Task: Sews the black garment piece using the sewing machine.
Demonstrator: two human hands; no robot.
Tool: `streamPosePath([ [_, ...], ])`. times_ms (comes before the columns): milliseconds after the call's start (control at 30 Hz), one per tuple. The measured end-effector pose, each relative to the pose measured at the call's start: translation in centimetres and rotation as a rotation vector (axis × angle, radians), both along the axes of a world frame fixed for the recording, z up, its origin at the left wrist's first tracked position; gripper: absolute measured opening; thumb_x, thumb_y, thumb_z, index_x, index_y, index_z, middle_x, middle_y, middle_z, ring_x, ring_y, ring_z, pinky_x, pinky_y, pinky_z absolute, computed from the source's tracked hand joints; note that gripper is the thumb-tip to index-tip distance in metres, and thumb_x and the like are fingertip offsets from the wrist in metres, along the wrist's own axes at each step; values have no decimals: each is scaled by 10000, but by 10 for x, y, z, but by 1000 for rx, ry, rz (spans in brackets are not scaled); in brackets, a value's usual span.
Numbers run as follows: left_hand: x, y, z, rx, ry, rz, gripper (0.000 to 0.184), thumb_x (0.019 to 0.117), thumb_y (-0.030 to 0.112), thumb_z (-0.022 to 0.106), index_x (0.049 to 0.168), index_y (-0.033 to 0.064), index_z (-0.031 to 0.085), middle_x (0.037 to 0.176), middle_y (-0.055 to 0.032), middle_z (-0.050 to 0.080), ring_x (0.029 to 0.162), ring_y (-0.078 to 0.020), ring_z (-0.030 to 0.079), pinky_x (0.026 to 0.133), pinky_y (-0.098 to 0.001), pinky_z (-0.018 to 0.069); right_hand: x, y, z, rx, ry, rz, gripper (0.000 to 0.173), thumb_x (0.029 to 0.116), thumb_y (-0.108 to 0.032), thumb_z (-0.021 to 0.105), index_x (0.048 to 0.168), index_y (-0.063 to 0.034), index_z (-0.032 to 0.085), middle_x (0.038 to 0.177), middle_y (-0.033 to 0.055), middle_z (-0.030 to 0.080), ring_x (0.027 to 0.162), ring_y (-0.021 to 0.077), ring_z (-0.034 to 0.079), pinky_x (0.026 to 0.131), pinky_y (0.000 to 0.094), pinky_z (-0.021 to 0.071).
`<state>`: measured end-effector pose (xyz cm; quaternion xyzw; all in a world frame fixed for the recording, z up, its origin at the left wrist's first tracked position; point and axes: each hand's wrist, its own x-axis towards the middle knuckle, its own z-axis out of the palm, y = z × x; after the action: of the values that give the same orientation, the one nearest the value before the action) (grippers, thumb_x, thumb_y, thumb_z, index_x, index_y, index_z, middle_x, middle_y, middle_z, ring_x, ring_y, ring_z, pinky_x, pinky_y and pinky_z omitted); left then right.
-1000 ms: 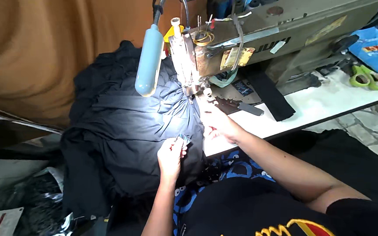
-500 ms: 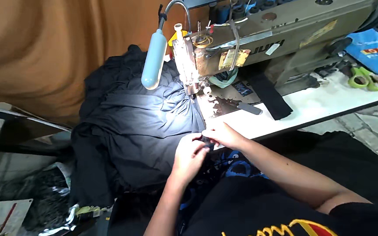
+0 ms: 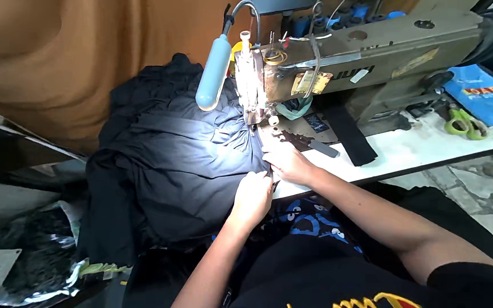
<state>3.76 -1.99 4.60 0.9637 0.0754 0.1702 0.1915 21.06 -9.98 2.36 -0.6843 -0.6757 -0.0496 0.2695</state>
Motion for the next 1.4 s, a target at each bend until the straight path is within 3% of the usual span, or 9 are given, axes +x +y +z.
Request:
streamPosePath([
  [100,-4,3,9,-191,12,2,183,952,78,616,906,-42,746,968,-191,750,940,-329,721,857,-458,555,-13,-10,-3,115,-14,32,122,892,-24,623,893,-3,744,1032,167,749,1047,330,711,911,523,539],
  [233,-1,33,24,-693,-87,190,180,980,118,634,1071,11,745,1051,-73,740,936,-90,691,864,-302,567,-24,-15,-11,103,16,-52,170,894,1,589,907,-15,758,1083,169,752,1056,335,711,928,530,534],
  [400,4,110,-18,-267,-245,379,280,1026,143,589,1188,-48,713,1239,-212,704,1143,-309,694,1022,-456,529,-30,-13,-13,70,8,-77,146,897,-4,598,875,-23,741,1114,190,732,1091,356,697,916,544,542],
  [633,17,100,5,-505,-276,430,196,986,131,658,1053,-39,726,985,-126,724,917,-136,684,881,-324,552,-38,-13,-14,66,33,-110,142,899,12,590,870,-10,727,1102,200,729,1068,358,706,854,528,566],
  [800,54,72,24,-843,56,352,177,1018,141,617,960,-22,655,696,-16,649,561,-50,615,557,-214,538,-38,-15,-15,54,73,-101,132,904,4,595,888,-1,726,1115,203,724,1073,369,699,849,546,560],
  [900,63,82,20,-695,380,396,310,1064,223,565,1082,-74,652,787,-122,693,628,-146,663,638,-317,573,-37,-17,-16,30,99,-114,145,899,21,581,907,-6,723,1170,195,723,1129,367,687,892,540,549],
  [967,66,86,22,-668,473,392,298,1064,213,564,1097,-70,646,789,-114,690,623,-133,658,635,-301,571,-39,-18,-16,44,116,-128,151,901,25,576,921,-2,724,1161,196,720,1126,371,686,900,542,552],
  [1267,69,82,30,-661,548,409,265,1053,209,582,1020,-42,658,727,-55,661,570,-75,605,579,-243,521,-40,-19,-15,101,169,-152,160,906,45,567,932,23,723,1124,211,724,1083,365,704,909,506,566],
  [1400,74,80,32,-608,585,440,294,1061,244,569,1050,-33,666,775,-85,693,617,-118,648,625,-293,552,-40,-19,-14,84,150,-151,152,909,40,578,926,7,726,1131,198,725,1105,364,695,912,514,560],
])
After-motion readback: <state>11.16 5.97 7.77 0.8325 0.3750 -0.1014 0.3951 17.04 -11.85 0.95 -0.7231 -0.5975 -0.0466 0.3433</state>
